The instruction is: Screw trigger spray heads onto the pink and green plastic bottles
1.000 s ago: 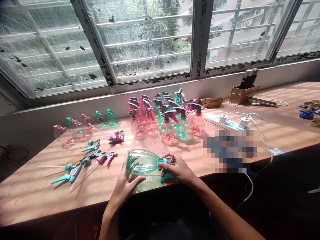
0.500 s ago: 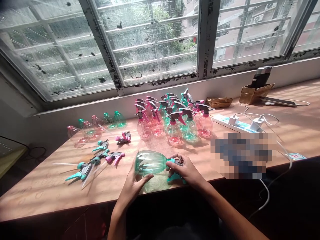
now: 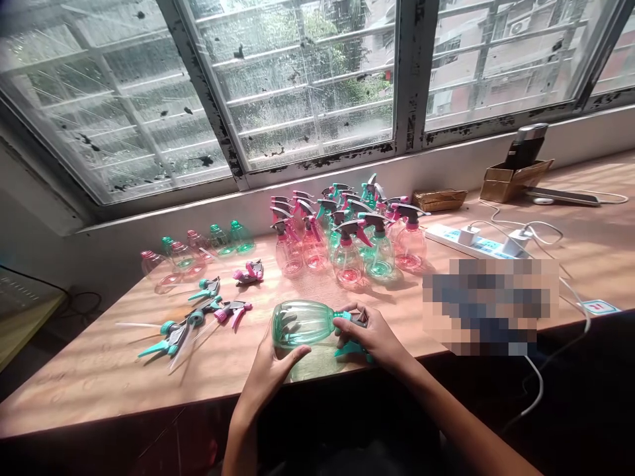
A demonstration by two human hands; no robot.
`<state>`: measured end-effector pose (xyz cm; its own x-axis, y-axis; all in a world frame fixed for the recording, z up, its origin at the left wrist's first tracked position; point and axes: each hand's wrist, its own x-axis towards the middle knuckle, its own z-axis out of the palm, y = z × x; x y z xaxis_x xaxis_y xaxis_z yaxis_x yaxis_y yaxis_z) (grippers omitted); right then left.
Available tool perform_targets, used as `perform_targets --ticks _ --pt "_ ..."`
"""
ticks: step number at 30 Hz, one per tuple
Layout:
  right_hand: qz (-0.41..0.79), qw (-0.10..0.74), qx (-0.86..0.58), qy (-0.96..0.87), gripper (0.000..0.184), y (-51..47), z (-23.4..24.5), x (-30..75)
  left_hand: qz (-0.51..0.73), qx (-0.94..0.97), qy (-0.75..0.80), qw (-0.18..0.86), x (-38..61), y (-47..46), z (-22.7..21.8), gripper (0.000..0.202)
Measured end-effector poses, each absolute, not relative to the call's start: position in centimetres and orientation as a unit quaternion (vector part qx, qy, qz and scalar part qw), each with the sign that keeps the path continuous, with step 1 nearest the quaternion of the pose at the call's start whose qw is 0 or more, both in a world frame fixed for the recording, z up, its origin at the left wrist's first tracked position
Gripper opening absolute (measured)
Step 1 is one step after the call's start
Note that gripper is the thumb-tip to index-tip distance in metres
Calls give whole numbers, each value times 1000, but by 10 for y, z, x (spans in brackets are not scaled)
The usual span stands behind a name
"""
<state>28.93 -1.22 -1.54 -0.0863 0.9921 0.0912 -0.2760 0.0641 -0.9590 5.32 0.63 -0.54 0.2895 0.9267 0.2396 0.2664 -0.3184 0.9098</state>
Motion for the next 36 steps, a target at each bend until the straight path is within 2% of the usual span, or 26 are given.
perform_targets --ticks 15,22,26,28,32,36 --pt "568 556 -378 -474 43 -12 -15 291 443 716 412 348 53 5 -10 94" --pt "572 561 -372 -469 45 -10 -14 290 442 747 429 251 53 12 -14 87" --pt "570 552 -373 -481 45 -11 -14 290 442 748 443 220 53 12 -14 75" --pt "568 549 -376 -484 45 -11 -13 290 439 747 450 216 53 10 -13 74" --pt "570 546 -375 -486 47 -11 -12 290 436 742 451 236 54 8 -10 88" --pt "565 546 -378 -490 46 -10 -11 290 451 727 442 270 55 7 -6 76"
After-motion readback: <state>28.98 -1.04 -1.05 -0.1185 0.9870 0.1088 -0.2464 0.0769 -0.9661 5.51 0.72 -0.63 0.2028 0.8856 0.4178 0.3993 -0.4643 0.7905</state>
